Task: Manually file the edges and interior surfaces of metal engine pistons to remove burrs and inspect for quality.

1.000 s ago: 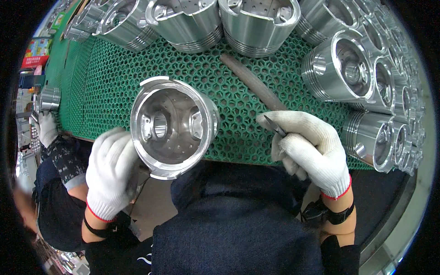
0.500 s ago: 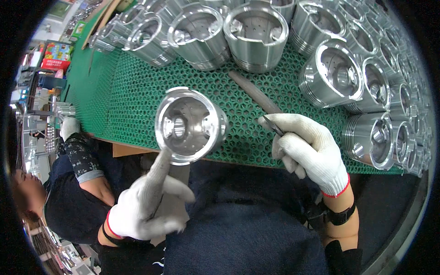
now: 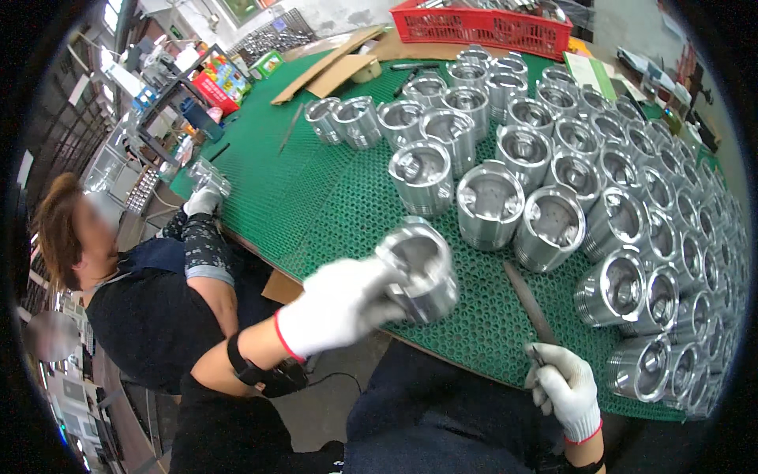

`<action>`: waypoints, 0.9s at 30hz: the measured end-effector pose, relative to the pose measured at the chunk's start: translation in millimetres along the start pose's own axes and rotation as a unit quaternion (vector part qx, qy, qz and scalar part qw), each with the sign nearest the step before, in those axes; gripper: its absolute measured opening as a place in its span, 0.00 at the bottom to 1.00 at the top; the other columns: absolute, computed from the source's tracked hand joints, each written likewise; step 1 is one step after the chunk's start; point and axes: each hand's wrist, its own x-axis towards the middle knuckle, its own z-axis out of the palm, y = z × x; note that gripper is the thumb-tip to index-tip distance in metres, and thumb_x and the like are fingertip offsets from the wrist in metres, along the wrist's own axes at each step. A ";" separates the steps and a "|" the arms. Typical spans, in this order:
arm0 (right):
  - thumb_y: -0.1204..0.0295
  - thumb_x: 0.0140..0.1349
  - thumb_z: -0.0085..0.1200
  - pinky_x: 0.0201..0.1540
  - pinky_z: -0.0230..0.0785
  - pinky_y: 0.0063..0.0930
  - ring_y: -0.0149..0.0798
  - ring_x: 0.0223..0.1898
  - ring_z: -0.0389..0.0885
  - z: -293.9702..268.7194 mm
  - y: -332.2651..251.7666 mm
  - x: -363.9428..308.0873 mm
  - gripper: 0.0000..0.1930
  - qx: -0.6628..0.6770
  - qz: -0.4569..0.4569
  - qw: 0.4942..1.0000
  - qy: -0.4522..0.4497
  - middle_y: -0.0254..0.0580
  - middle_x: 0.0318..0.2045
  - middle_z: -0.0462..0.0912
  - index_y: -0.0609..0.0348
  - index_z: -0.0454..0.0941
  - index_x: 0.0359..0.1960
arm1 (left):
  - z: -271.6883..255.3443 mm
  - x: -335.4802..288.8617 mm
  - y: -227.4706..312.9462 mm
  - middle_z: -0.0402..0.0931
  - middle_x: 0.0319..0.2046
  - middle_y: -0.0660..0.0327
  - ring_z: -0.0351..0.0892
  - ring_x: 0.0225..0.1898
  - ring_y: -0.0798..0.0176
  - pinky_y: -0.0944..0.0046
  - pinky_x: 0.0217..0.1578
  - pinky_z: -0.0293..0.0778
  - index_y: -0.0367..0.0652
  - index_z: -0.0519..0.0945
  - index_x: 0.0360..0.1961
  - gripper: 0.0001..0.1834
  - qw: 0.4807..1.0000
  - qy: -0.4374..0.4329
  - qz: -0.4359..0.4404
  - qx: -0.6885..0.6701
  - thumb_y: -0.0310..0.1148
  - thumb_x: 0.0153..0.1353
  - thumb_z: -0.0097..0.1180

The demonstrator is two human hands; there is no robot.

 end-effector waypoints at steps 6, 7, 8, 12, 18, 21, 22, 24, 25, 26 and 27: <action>0.77 0.56 0.42 0.15 0.63 0.16 0.25 0.15 0.72 -5.0 0.5 -4.8 0.19 -0.016 -0.005 1.000 0.003 0.43 0.23 0.80 0.69 0.75 0.48 | -62.8 20.0 -158.8 0.80 0.38 0.51 0.80 0.40 0.44 0.51 0.41 0.75 0.47 0.75 0.49 0.22 0.931 0.157 -0.257 0.208 0.36 0.53 0.62; 0.77 0.56 0.42 0.15 0.63 0.16 0.25 0.15 0.72 -4.9 2.4 -3.5 0.19 -0.016 0.002 1.000 0.002 0.43 0.23 0.80 0.70 0.75 0.48 | -71.3 15.5 -189.8 0.79 0.40 0.50 0.79 0.41 0.42 0.50 0.43 0.75 0.46 0.74 0.51 0.23 0.912 0.152 -0.297 0.238 0.36 0.54 0.61; 0.78 0.55 0.40 0.12 0.60 0.17 0.26 0.11 0.68 -3.0 3.3 -0.4 0.17 -0.015 -0.009 1.000 -0.006 0.43 0.21 0.78 0.70 0.74 0.46 | -75.5 7.4 -219.6 0.80 0.40 0.48 0.79 0.42 0.41 0.48 0.44 0.74 0.46 0.73 0.52 0.23 0.891 0.197 -0.337 0.231 0.37 0.55 0.58; 0.77 0.53 0.41 0.13 0.61 0.18 0.27 0.11 0.69 -1.4 9.0 1.8 0.17 -0.005 -0.013 1.000 0.021 0.45 0.19 0.78 0.69 0.75 0.45 | -69.6 39.0 -241.9 0.74 0.51 0.45 0.79 0.45 0.40 0.48 0.47 0.75 0.46 0.67 0.60 0.28 0.906 0.262 -0.245 0.225 0.41 0.59 0.56; 0.80 0.50 0.39 0.12 0.60 0.20 0.28 0.10 0.67 -7.1 13.9 4.8 0.18 -0.020 -0.022 0.999 0.023 0.45 0.16 0.76 0.68 0.76 0.42 | -57.1 117.1 -184.0 0.59 0.64 0.44 0.76 0.49 0.37 0.47 0.48 0.75 0.57 0.63 0.65 0.33 0.948 0.153 -0.184 0.208 0.50 0.59 0.56; 0.78 0.62 0.50 0.24 0.67 0.21 0.31 0.23 0.74 -17.8 7.2 -7.4 0.17 0.033 0.010 0.998 -0.053 0.44 0.32 0.79 0.63 0.74 0.54 | -55.8 156.8 -210.3 0.65 0.59 0.44 0.76 0.51 0.39 0.49 0.52 0.72 0.54 0.70 0.60 0.30 0.953 0.129 -0.215 0.169 0.51 0.57 0.58; 0.79 0.62 0.47 0.22 0.61 0.16 0.26 0.21 0.70 -13.9 6.3 -6.0 0.18 0.019 0.004 0.999 -0.039 0.41 0.30 0.78 0.63 0.74 0.54 | -56.1 163.4 -226.7 0.65 0.59 0.44 0.76 0.51 0.39 0.49 0.52 0.72 0.54 0.70 0.60 0.30 0.952 0.129 -0.218 0.173 0.51 0.57 0.58; 0.79 0.62 0.45 0.20 0.55 0.12 0.21 0.18 0.65 -10.4 8.3 -5.1 0.18 0.006 -0.002 1.000 -0.028 0.37 0.28 0.77 0.64 0.73 0.54 | -60.4 171.0 -244.6 0.66 0.56 0.37 0.75 0.51 0.39 0.49 0.52 0.72 0.50 0.74 0.56 0.33 0.967 0.069 -0.202 0.138 0.54 0.52 0.63; 0.79 0.62 0.45 0.20 0.57 0.12 0.22 0.19 0.66 -11.7 10.4 -5.3 0.18 0.007 -0.006 1.000 -0.030 0.38 0.28 0.77 0.63 0.73 0.55 | -62.3 171.3 -246.0 0.66 0.56 0.37 0.75 0.51 0.39 0.49 0.52 0.72 0.50 0.74 0.56 0.33 0.966 0.069 -0.204 0.140 0.54 0.52 0.63; 0.79 0.62 0.46 0.20 0.58 0.13 0.23 0.19 0.67 -11.9 11.7 -5.1 0.18 0.008 -0.010 0.999 -0.032 0.39 0.28 0.78 0.63 0.73 0.55 | -64.7 171.8 -246.9 0.68 0.53 0.37 0.75 0.50 0.40 0.49 0.52 0.72 0.48 0.75 0.54 0.34 0.969 0.064 -0.199 0.132 0.54 0.49 0.65; 0.79 0.62 0.46 0.20 0.58 0.13 0.23 0.19 0.67 -12.7 12.4 -6.2 0.18 0.006 -0.010 0.999 -0.033 0.39 0.28 0.78 0.63 0.73 0.55 | -64.4 172.3 -244.1 0.70 0.50 0.37 0.75 0.49 0.40 0.50 0.51 0.72 0.46 0.75 0.52 0.35 0.972 0.060 -0.193 0.123 0.54 0.46 0.67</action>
